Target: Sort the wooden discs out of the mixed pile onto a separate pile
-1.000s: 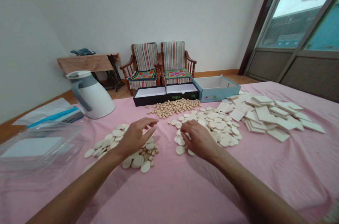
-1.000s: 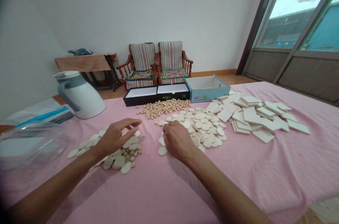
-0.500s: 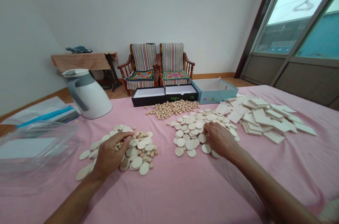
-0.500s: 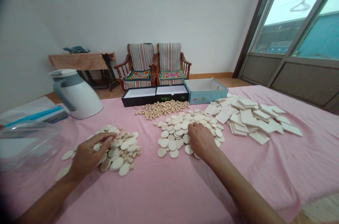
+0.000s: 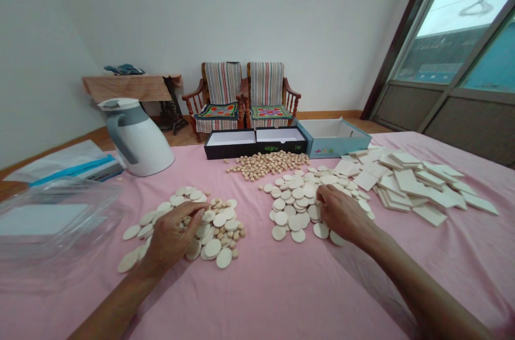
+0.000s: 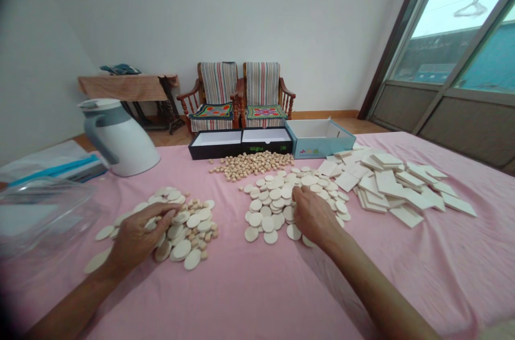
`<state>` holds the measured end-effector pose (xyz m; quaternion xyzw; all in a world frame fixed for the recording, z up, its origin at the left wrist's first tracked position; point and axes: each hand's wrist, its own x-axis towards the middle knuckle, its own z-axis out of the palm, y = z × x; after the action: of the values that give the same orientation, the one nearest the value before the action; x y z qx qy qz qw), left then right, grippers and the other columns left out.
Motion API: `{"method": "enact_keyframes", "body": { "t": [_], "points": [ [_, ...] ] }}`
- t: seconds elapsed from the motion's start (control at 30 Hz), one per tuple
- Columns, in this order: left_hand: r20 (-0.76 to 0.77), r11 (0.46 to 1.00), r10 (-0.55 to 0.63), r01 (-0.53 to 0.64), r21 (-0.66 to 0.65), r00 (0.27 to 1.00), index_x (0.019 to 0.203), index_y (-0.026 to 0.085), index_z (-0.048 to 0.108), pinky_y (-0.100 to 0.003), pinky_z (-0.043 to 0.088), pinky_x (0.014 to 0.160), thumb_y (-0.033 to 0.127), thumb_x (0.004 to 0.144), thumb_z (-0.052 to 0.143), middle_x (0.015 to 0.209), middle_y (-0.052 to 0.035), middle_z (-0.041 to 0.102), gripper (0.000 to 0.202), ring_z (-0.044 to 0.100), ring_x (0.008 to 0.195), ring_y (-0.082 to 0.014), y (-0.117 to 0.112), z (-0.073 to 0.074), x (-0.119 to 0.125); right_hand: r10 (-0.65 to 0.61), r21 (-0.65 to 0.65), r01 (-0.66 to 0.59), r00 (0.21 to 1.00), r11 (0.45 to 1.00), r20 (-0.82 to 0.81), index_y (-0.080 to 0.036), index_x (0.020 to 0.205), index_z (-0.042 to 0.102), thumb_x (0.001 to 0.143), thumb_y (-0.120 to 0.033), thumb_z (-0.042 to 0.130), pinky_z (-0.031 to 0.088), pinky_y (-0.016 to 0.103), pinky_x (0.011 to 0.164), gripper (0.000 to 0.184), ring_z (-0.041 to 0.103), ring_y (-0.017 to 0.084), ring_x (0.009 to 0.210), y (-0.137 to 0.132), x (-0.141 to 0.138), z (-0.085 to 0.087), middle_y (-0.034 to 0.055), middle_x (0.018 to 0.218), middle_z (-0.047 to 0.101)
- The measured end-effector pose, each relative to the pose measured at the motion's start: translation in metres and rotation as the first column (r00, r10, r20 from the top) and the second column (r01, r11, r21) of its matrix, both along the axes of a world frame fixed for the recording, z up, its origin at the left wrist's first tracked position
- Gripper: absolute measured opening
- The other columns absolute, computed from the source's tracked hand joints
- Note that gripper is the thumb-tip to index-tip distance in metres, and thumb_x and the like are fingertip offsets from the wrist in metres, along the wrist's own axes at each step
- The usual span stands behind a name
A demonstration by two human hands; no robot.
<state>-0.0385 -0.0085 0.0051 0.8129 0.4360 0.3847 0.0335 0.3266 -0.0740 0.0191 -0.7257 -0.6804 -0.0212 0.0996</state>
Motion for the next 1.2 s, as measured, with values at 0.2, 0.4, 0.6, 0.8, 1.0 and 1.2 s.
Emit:
{"method": "enact_keyframes", "body": {
  "t": [0.2, 0.4, 0.6, 0.8, 1.0, 1.2],
  "points": [
    [-0.007, 1.000, -0.023, 0.022, -0.003, 1.000, 0.089, 0.022, 0.070, -0.032, 0.054, 0.080, 0.033, 0.086, 0.051, 0.092, -0.0037, 0.073, 0.022, 0.067, 0.088, -0.0199, -0.002, 0.001, 0.000, 0.119, 0.105, -0.105, 0.983, 0.989, -0.143, -0.016, 0.081, 0.054, 0.069, -0.009, 0.049, 0.033, 0.023, 0.062, 0.015, 0.051, 0.013, 0.071, 0.051, -0.007, 0.027, 0.0032, 0.078, 0.057],
    [-0.022, 0.999, -0.047, 0.047, 0.014, 0.999, 0.091, 0.019, 0.069, -0.030, 0.053, 0.079, 0.028, 0.087, 0.051, 0.092, -0.0051, 0.072, 0.021, 0.067, 0.087, -0.0188, -0.004, -0.004, -0.003, 0.064, 0.015, -0.064, 0.997, 0.998, -0.030, -0.011, 0.084, 0.061, 0.069, -0.005, 0.051, 0.035, 0.024, 0.070, 0.019, 0.055, 0.018, 0.084, 0.129, -0.019, 0.013, 0.0105, 0.087, 0.061],
    [-0.018, 0.997, -0.083, 0.083, 0.004, 0.996, 0.093, 0.019, 0.068, -0.029, 0.053, 0.076, 0.024, 0.086, 0.051, 0.091, -0.0052, 0.072, 0.020, 0.067, 0.086, -0.0180, -0.006, -0.003, -0.004, 0.184, 0.134, -0.172, 0.979, 0.976, -0.087, -0.012, 0.093, 0.062, 0.078, -0.009, 0.047, 0.037, 0.024, 0.072, 0.022, 0.056, 0.015, 0.081, 0.141, -0.050, 0.012, 0.0103, 0.097, 0.061],
    [-0.020, 0.993, -0.113, 0.113, -0.014, 0.993, 0.095, 0.019, 0.068, -0.030, 0.054, 0.077, 0.023, 0.086, 0.051, 0.093, -0.0059, 0.072, 0.019, 0.067, 0.087, -0.0187, -0.006, -0.006, -0.005, 0.487, -0.032, -0.489, 0.872, 0.872, -0.053, -0.015, 0.088, 0.065, 0.076, -0.008, 0.052, 0.037, 0.023, 0.073, 0.020, 0.057, 0.016, 0.085, 0.115, -0.095, -0.009, 0.0075, 0.089, 0.065],
    [-0.016, 0.993, -0.121, 0.121, -0.010, 0.992, 0.095, 0.019, 0.067, -0.030, 0.053, 0.080, 0.021, 0.087, 0.052, 0.093, -0.0051, 0.072, 0.018, 0.066, 0.088, -0.0176, -0.007, -0.006, -0.004, 0.414, -0.058, -0.414, 0.910, 0.908, -0.013, -0.012, 0.084, 0.065, 0.075, -0.002, 0.047, 0.036, 0.024, 0.074, 0.023, 0.055, 0.017, 0.088, 0.131, -0.095, -0.016, 0.0098, 0.088, 0.063],
    [-0.002, 0.994, -0.101, 0.101, -0.034, 0.995, 0.095, 0.018, 0.068, -0.029, 0.053, 0.079, 0.022, 0.087, 0.051, 0.093, -0.0054, 0.072, 0.019, 0.066, 0.088, -0.0179, -0.009, -0.003, -0.003, 0.335, 0.224, -0.311, 0.939, 0.924, -0.079, -0.012, 0.098, 0.064, 0.079, -0.005, 0.044, 0.036, 0.028, 0.085, 0.028, 0.051, 0.020, 0.098, 0.139, -0.095, 0.007, 0.0122, 0.100, 0.060]
  ]
}}
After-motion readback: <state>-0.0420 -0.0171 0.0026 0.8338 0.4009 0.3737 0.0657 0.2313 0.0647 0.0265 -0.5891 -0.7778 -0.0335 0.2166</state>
